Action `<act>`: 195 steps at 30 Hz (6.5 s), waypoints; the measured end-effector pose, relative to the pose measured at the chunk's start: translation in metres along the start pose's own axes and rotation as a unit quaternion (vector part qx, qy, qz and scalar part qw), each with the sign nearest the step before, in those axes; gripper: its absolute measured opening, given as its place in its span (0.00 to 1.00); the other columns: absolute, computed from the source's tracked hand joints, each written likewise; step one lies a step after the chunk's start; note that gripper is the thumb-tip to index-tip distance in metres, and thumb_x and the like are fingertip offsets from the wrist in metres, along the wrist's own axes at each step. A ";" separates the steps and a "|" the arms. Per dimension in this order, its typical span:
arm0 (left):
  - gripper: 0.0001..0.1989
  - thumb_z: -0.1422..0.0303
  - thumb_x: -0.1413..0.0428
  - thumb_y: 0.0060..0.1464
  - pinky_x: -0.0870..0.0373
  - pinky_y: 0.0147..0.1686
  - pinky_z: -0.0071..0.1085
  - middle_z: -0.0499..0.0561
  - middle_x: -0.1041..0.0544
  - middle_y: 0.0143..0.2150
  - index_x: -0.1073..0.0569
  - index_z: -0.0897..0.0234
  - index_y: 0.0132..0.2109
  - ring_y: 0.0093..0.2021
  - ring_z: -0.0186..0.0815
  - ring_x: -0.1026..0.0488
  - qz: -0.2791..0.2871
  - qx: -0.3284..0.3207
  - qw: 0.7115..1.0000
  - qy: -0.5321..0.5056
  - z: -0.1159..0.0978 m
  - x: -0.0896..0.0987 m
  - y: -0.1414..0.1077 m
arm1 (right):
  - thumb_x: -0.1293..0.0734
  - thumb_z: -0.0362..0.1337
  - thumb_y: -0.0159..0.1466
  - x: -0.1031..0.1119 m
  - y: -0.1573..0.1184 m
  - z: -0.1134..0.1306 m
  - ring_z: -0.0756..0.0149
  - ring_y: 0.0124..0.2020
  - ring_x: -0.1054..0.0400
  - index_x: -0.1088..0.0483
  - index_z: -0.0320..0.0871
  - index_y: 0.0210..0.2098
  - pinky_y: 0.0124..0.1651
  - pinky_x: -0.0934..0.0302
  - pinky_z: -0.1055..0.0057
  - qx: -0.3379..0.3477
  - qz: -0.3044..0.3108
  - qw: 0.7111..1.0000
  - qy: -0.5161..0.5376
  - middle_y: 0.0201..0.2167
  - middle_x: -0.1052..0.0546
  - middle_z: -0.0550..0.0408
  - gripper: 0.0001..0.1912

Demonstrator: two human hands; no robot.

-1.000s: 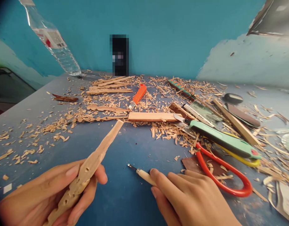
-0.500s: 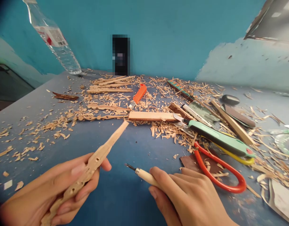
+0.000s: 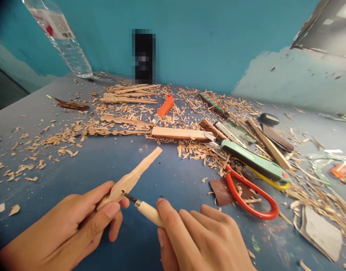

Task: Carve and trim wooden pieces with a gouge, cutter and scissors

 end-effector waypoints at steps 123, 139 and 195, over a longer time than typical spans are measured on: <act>0.18 0.49 0.42 0.65 0.38 0.21 0.23 0.37 0.42 0.24 0.37 0.57 0.40 0.20 0.26 0.43 0.307 -0.066 0.918 -0.242 -0.087 -0.060 -0.057 | 0.44 0.41 0.80 0.071 -0.005 0.008 0.70 0.24 0.42 0.31 0.42 0.35 0.29 0.48 0.70 0.000 -0.114 0.993 0.008 0.24 0.30 0.58 0.20; 0.10 0.58 0.48 0.63 0.46 0.25 0.31 0.42 0.33 0.22 0.30 0.55 0.35 0.23 0.33 0.39 0.028 -0.153 0.980 0.127 -0.057 -0.048 -0.073 | 0.54 0.59 0.78 0.047 -0.029 0.020 0.74 0.18 0.52 0.44 0.47 0.26 0.18 0.57 0.73 -0.153 0.214 0.911 0.317 0.19 0.43 0.64 0.32; 0.14 0.51 0.45 0.66 0.41 0.25 0.31 0.43 0.39 0.23 0.28 0.55 0.42 0.25 0.37 0.40 -0.004 -0.127 0.992 0.026 -0.064 -0.047 -0.053 | 0.46 0.39 0.80 0.062 -0.012 0.019 0.70 0.20 0.46 0.33 0.43 0.34 0.25 0.54 0.67 0.032 -0.083 0.996 0.018 0.21 0.33 0.60 0.20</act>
Point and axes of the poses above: each hand's wrist, its own y-axis towards the middle knuckle, its own x-axis out of the back of the hand, z = x × y, the point moved 7 cm from there along y, towards the middle knuckle
